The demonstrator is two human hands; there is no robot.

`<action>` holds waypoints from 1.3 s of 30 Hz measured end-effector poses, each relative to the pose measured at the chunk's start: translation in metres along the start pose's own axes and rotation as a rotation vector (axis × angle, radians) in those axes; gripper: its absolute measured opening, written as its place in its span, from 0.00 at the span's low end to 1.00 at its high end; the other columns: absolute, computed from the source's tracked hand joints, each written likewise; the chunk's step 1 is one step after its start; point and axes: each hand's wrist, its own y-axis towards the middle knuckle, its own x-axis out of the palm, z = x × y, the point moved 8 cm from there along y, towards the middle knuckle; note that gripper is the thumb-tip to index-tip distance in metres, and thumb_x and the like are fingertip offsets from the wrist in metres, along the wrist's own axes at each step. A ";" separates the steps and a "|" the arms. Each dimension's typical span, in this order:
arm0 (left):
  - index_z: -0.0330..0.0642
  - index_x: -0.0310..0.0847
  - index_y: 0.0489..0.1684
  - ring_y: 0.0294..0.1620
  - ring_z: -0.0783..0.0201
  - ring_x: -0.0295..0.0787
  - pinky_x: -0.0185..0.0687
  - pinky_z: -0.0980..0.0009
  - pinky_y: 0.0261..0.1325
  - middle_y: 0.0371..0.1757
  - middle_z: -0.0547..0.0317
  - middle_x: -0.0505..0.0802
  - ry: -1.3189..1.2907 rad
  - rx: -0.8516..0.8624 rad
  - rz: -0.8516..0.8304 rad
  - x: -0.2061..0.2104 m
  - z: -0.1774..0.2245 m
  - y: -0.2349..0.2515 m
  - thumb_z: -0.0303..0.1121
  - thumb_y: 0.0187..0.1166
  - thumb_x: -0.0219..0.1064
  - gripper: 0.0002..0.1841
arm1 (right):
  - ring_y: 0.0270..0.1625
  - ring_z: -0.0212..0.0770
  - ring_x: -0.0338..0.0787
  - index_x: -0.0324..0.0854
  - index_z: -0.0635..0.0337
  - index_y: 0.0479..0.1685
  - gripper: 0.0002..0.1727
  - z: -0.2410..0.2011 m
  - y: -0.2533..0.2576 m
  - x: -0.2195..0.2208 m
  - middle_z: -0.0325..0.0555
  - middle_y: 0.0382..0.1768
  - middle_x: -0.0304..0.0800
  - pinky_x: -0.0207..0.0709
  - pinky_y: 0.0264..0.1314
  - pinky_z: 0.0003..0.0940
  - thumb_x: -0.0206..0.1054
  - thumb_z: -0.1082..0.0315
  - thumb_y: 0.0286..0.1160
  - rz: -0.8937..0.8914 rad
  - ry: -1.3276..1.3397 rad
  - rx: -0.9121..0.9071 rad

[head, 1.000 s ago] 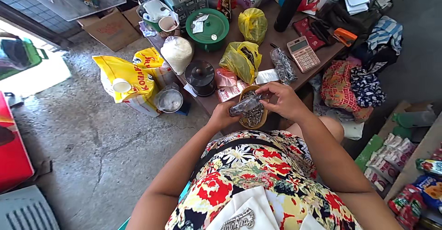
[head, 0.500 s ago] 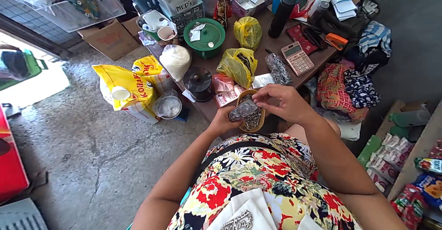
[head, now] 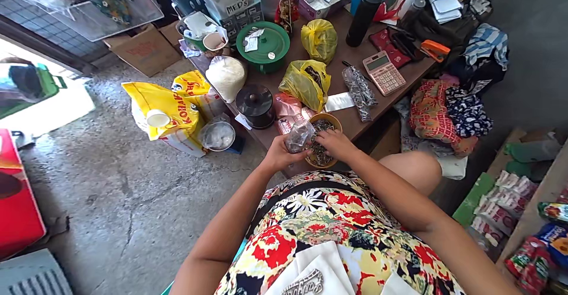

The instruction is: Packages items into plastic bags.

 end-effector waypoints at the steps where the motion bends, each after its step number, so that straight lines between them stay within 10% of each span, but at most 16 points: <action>1: 0.36 0.88 0.46 0.35 0.78 0.91 0.90 0.77 0.46 0.38 0.67 0.96 0.024 -0.004 0.002 -0.002 -0.001 -0.001 0.22 0.59 0.81 0.16 | 0.76 0.64 0.79 0.84 0.65 0.68 0.21 -0.001 0.002 0.004 0.62 0.70 0.84 0.69 0.78 0.62 0.71 0.76 0.75 -0.002 -0.026 -0.018; 4: 0.35 0.88 0.47 0.37 0.78 0.92 0.89 0.77 0.48 0.38 0.65 0.96 0.110 -0.040 -0.008 -0.006 -0.007 -0.003 0.24 0.59 0.82 0.17 | 0.70 0.63 0.84 0.87 0.70 0.55 0.12 -0.001 0.001 0.002 0.63 0.61 0.88 0.73 0.76 0.58 0.61 0.82 0.80 0.020 -0.025 -0.034; 19: 0.32 0.88 0.42 0.39 0.60 0.94 0.89 0.57 0.49 0.37 0.49 0.95 0.487 -0.084 -0.005 -0.006 -0.027 0.006 0.28 0.62 0.83 0.15 | 0.36 0.46 0.89 0.94 0.62 0.43 0.06 -0.032 -0.080 -0.153 0.52 0.37 0.88 0.87 0.43 0.40 0.76 0.76 0.71 0.633 0.207 -0.151; 28: 0.33 0.88 0.41 0.40 0.61 0.93 0.88 0.58 0.50 0.37 0.49 0.94 0.471 -0.017 -0.012 0.002 -0.022 0.011 0.28 0.61 0.83 0.14 | 0.47 0.53 0.91 0.91 0.64 0.44 0.07 -0.074 -0.075 -0.153 0.54 0.40 0.87 0.88 0.51 0.45 0.72 0.80 0.72 0.493 -0.082 -0.193; 35: 0.32 0.88 0.42 0.39 0.67 0.93 0.89 0.66 0.50 0.38 0.52 0.95 0.370 0.037 -0.005 0.004 -0.016 0.010 0.27 0.60 0.83 0.15 | 0.44 0.41 0.92 0.91 0.63 0.52 0.11 -0.083 -0.091 -0.173 0.50 0.45 0.91 0.87 0.53 0.32 0.68 0.79 0.76 0.597 0.231 -0.417; 39: 0.33 0.89 0.45 0.40 0.76 0.92 0.89 0.74 0.51 0.39 0.58 0.96 0.246 0.042 0.010 0.006 -0.009 0.009 0.26 0.59 0.83 0.17 | 0.62 0.41 0.89 0.91 0.61 0.49 0.12 -0.073 -0.093 -0.173 0.52 0.59 0.88 0.85 0.64 0.33 0.75 0.63 0.74 0.640 0.338 -0.399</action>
